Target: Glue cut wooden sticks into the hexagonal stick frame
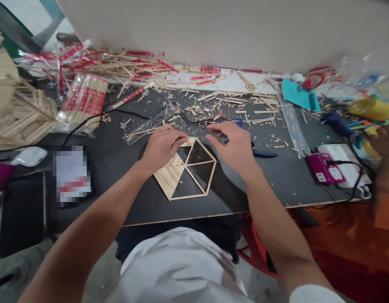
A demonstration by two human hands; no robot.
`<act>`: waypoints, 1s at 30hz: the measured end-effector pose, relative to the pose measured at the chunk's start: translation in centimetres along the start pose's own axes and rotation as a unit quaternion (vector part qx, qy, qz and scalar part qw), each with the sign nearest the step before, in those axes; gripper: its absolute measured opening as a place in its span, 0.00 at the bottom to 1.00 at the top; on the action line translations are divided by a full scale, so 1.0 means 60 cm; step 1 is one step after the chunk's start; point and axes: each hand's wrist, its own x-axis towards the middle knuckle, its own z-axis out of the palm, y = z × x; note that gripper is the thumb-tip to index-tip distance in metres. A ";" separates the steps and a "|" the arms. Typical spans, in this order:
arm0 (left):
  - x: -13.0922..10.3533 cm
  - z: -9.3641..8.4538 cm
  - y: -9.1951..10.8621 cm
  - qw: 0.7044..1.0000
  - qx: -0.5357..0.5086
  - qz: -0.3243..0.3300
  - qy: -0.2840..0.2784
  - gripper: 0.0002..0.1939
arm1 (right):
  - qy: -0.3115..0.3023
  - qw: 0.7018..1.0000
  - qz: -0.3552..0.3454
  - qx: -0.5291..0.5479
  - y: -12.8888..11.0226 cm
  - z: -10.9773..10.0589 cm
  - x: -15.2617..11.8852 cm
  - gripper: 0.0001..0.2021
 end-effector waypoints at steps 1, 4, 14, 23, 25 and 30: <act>0.000 0.000 0.002 1.000 -0.004 0.002 -0.001 0.12 | -0.039 0.999 -0.016 0.033 -0.012 0.006 0.007 0.09; -0.001 0.001 0.005 1.000 -0.010 -0.008 -0.004 0.11 | -0.085 0.992 -0.035 0.082 -0.030 0.029 0.020 0.07; 0.008 -0.019 -0.007 0.995 0.005 -0.099 0.007 0.11 | -0.065 0.993 -0.009 0.097 0.001 0.052 0.001 0.05; 0.001 -0.015 -0.027 0.990 0.047 -0.128 -0.036 0.12 | -0.082 0.990 0.015 0.117 0.007 0.064 -0.008 0.03; 0.000 -0.015 -0.027 0.990 0.052 -0.128 -0.043 0.13 | -0.088 0.990 0.011 0.113 0.004 0.068 -0.007 0.03; 0.001 -0.015 -0.026 0.989 0.054 -0.124 -0.066 0.15 | -0.086 0.993 -0.011 0.082 0.005 0.074 -0.006 0.03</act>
